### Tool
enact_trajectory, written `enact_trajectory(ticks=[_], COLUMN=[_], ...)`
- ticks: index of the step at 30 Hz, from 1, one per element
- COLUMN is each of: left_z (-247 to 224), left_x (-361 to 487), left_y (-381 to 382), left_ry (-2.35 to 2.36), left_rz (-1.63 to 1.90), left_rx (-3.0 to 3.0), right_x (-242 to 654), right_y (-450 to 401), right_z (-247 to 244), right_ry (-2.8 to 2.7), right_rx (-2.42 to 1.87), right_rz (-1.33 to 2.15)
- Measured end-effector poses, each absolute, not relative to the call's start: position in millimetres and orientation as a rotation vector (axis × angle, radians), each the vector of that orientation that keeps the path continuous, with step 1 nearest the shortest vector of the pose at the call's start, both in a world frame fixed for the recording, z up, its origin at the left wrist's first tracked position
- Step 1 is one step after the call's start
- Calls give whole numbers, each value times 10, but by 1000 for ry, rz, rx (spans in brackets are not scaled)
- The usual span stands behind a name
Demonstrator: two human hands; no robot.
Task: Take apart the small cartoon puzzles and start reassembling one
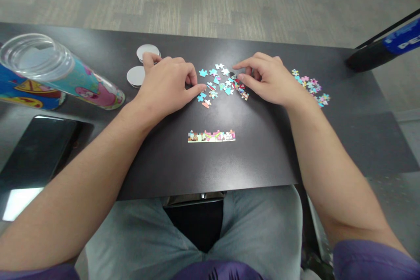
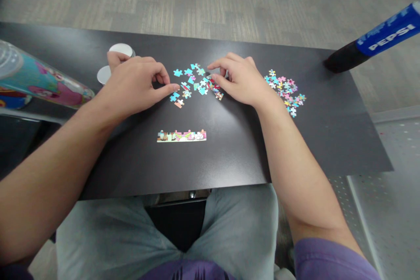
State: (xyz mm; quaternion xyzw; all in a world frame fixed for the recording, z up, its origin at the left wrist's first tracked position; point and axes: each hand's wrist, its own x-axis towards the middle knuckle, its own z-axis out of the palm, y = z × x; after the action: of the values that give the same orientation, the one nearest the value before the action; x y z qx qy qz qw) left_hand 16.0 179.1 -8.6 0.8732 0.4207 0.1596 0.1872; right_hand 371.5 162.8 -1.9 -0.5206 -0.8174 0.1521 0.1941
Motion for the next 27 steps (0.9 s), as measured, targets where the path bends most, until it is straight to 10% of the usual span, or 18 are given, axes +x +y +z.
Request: enact_trajectory(ticks=[27], left_z=[-93], left_x=[275], left_y=[1713], left_ry=[1464], left_rz=[548], left_rx=[2401], right_x=[3680], right_y=[1641], right_z=[12], right_ry=[-2262], right_rx=[-1482], right_rz=[519])
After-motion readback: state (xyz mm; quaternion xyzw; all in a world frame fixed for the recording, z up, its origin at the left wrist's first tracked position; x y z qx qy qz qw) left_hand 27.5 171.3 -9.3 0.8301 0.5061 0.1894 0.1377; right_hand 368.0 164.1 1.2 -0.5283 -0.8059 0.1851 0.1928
